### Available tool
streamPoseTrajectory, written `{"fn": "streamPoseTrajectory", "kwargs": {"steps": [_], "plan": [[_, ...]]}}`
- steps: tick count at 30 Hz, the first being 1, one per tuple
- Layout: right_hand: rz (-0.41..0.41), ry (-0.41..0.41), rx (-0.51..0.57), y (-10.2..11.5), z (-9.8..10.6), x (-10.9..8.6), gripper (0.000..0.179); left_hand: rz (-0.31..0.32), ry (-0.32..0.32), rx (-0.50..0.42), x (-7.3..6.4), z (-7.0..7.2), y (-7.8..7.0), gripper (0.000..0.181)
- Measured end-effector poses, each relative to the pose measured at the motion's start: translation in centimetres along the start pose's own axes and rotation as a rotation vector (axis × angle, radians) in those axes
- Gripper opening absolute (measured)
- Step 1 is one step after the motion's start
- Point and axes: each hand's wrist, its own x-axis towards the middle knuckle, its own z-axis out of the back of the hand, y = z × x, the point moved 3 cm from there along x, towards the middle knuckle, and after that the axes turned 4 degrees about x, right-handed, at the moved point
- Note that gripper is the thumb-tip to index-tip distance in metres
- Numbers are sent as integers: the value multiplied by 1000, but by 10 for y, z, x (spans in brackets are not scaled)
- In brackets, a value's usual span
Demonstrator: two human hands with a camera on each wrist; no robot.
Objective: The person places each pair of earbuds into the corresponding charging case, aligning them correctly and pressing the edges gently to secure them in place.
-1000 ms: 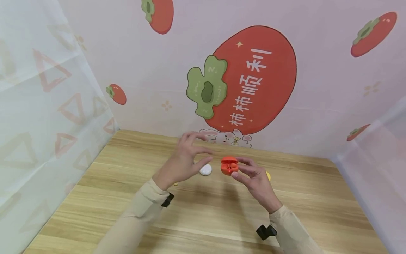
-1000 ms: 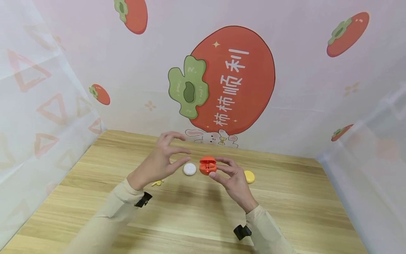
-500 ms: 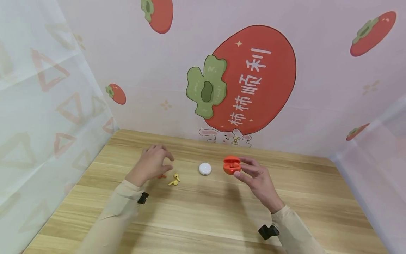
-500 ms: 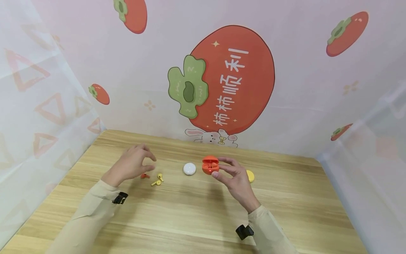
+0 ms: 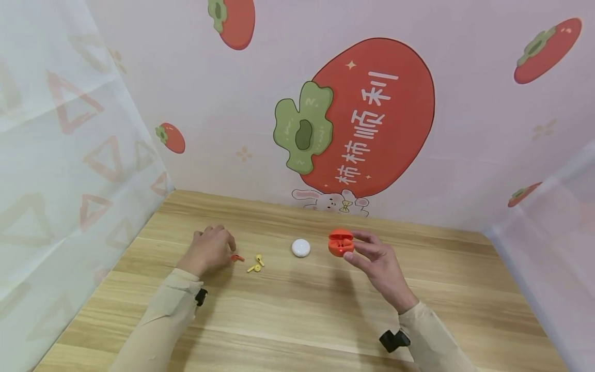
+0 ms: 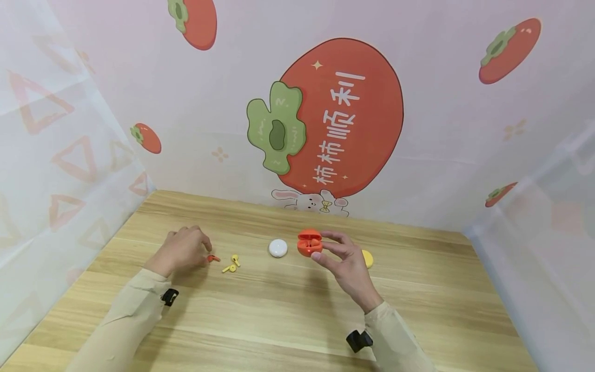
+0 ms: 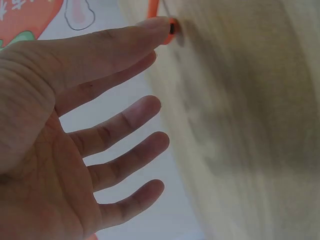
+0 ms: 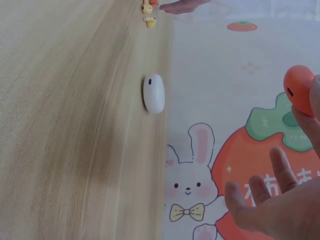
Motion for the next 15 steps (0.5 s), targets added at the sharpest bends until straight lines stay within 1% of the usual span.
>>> {"fn": "streamPoseTrajectory", "kwargs": {"steps": [5, 15], "plan": [[-10, -1, 1, -1, 0, 0, 32, -6, 8, -2, 3, -7, 5, 8], [-29, 4, 0, -2, 0, 0, 32, -27, 16, -16, 6, -13, 8, 14]]}}
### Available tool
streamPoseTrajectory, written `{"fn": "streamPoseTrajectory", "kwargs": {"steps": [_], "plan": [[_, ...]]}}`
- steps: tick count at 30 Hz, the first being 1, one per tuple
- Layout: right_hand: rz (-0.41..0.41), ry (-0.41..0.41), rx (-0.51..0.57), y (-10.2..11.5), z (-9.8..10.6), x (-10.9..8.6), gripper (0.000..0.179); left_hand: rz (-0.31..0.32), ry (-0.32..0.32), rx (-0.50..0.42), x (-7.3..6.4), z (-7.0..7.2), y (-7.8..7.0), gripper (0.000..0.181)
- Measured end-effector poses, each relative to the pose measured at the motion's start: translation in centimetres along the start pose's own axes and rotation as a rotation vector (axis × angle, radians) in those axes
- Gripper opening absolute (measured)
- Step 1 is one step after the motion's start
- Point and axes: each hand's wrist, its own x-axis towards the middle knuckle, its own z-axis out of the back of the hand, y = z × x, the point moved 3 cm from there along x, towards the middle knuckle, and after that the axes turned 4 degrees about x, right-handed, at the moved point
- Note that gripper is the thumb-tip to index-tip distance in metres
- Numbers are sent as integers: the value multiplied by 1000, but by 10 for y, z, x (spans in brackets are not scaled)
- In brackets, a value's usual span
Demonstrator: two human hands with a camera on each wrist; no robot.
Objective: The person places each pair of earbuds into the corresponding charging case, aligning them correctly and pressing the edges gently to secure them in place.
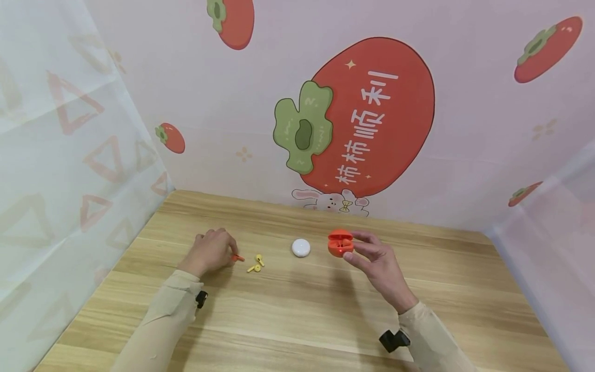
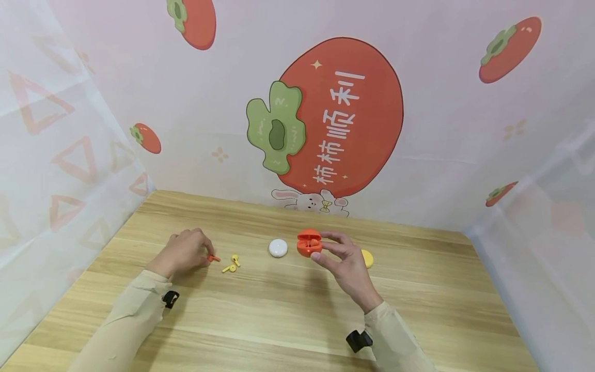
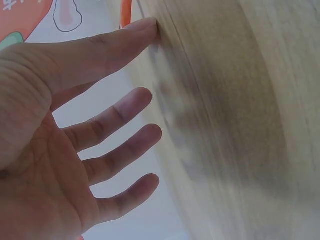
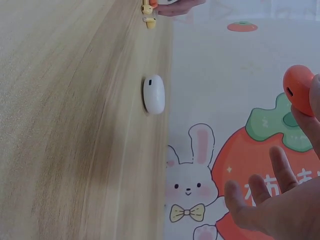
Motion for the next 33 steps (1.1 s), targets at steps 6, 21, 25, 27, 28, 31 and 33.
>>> {"fn": "streamPoseTrajectory", "kwargs": {"steps": [6, 21, 25, 27, 28, 31, 33], "plan": [[7, 4, 9, 0, -1, 0, 31, -6, 11, -13, 1, -2, 0, 14], [25, 8, 6, 1, -2, 0, 29, -47, -10, -40, 3, -2, -3, 7], [27, 9, 11, 1, -2, 0, 29, -48, -29, -94, 4, 1, -5, 10], [25, 9, 8, 1, -3, 0, 29, -46, -40, -124, 5, 3, -7, 10], [22, 10, 6, 1, -3, 0, 29, -44, -46, -141, 5, 4, -8, 9], [12, 9, -5, 1, -3, 1, 30, -52, -80, -182, 6, 8, -11, 8], [5, 8, -11, 1, -3, 1, 30, -67, -111, -197, 6, 10, -14, 8]]}}
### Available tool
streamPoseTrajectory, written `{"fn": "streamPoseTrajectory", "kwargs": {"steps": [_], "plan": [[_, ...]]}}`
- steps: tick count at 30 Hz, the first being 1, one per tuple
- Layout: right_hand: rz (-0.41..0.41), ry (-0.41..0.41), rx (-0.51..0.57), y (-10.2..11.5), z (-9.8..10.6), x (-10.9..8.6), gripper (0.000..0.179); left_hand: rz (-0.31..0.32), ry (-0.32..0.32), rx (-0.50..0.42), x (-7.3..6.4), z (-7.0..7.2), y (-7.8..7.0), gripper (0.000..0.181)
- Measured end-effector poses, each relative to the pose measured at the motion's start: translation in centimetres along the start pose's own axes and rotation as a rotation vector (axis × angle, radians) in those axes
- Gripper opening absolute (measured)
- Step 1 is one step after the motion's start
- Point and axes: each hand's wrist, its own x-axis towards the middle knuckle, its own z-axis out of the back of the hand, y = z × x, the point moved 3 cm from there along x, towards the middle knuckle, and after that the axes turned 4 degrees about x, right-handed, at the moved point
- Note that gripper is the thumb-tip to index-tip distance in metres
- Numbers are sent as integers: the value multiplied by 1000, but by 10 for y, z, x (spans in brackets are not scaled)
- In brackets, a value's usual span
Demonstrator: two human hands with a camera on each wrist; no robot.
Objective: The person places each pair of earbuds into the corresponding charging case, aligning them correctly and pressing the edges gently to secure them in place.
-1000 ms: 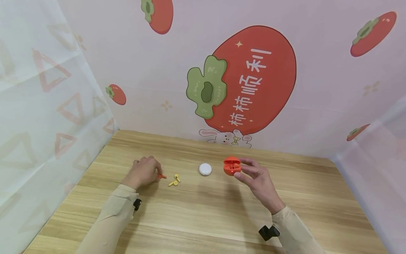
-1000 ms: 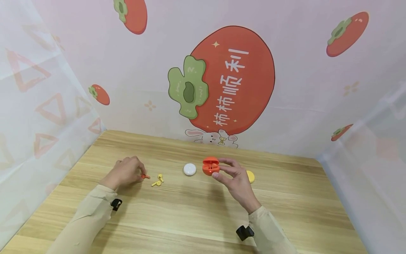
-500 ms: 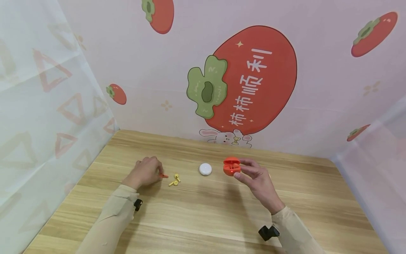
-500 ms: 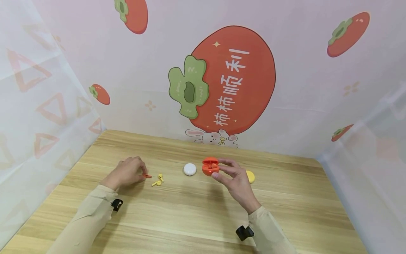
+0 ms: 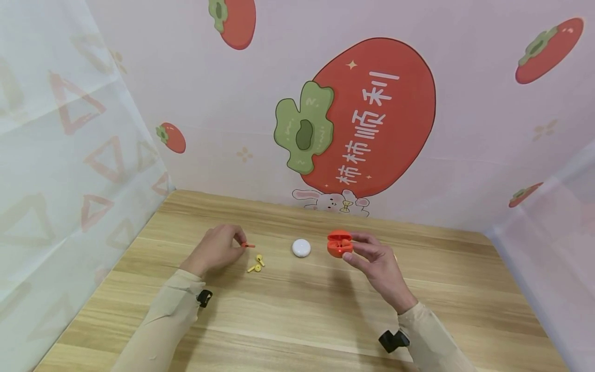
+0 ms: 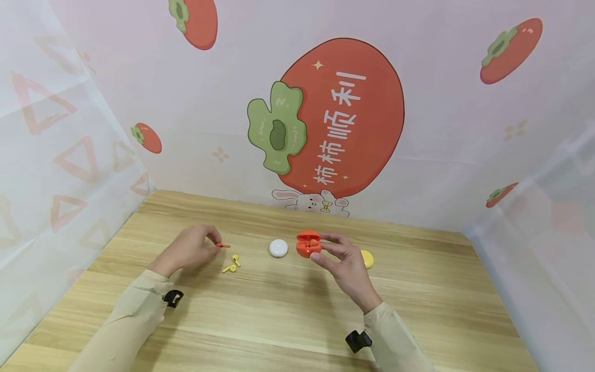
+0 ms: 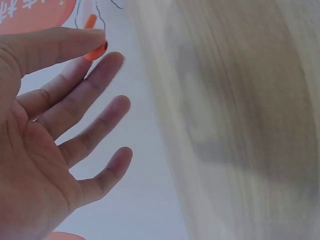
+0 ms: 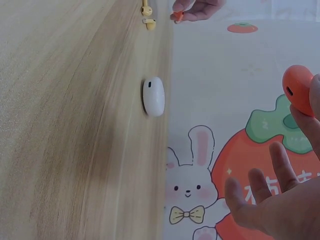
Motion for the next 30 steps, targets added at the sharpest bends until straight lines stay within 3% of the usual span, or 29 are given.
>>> {"fn": "streamPoseTrajectory", "kwargs": {"steps": [14, 30], "plan": [[-6, -1, -2, -1, 1, -2, 30, -170, -167, 2, 3, 8, -25, 8], [-22, -6, -3, -1, 1, -1, 31, -204, -231, -28, 2, 13, -48, 8]]}}
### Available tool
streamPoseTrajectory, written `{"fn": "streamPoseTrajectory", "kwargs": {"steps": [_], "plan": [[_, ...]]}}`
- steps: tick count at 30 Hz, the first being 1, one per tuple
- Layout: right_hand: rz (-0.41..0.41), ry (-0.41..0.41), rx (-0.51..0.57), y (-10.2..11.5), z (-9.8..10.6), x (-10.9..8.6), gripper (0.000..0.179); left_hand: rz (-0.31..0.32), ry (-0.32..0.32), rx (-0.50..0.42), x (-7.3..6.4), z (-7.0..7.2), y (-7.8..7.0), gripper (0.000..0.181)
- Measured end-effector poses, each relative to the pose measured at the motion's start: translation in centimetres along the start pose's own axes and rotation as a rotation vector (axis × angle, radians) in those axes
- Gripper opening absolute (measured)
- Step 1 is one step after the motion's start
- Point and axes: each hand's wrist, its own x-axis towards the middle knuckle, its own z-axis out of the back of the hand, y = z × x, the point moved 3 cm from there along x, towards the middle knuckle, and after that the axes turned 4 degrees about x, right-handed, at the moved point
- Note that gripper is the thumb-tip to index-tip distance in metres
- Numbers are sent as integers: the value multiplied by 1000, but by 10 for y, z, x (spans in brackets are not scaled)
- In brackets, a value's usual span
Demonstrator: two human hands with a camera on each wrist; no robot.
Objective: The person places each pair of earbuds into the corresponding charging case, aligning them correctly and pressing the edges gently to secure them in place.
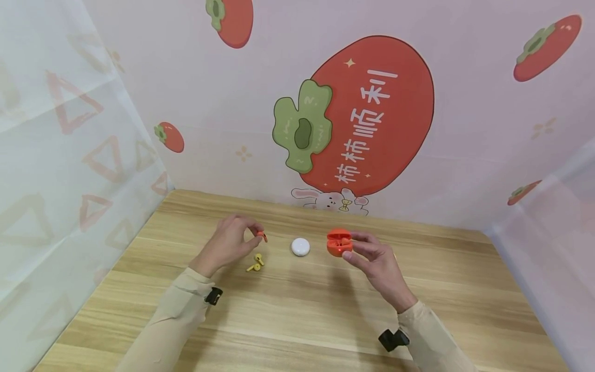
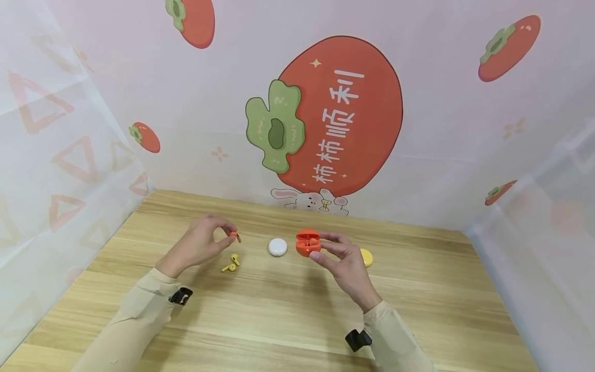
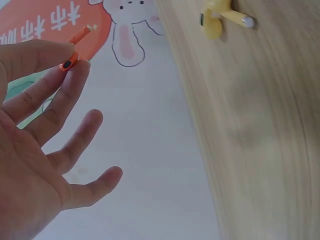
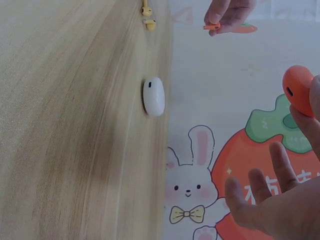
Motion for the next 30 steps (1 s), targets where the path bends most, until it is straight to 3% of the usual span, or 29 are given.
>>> {"fn": "streamPoseTrajectory", "kwargs": {"steps": [7, 19, 30], "plan": [[-5, -1, 3, 2, -1, 1, 32, -98, -98, -27, 5, 6, -15, 9], [-24, -5, 14, 7, -3, 1, 32, -242, -298, -162, 14, 16, -46, 18], [-4, -6, 30, 8, -5, 3, 32, -344, -407, -223, 19, 16, -73, 23]]}}
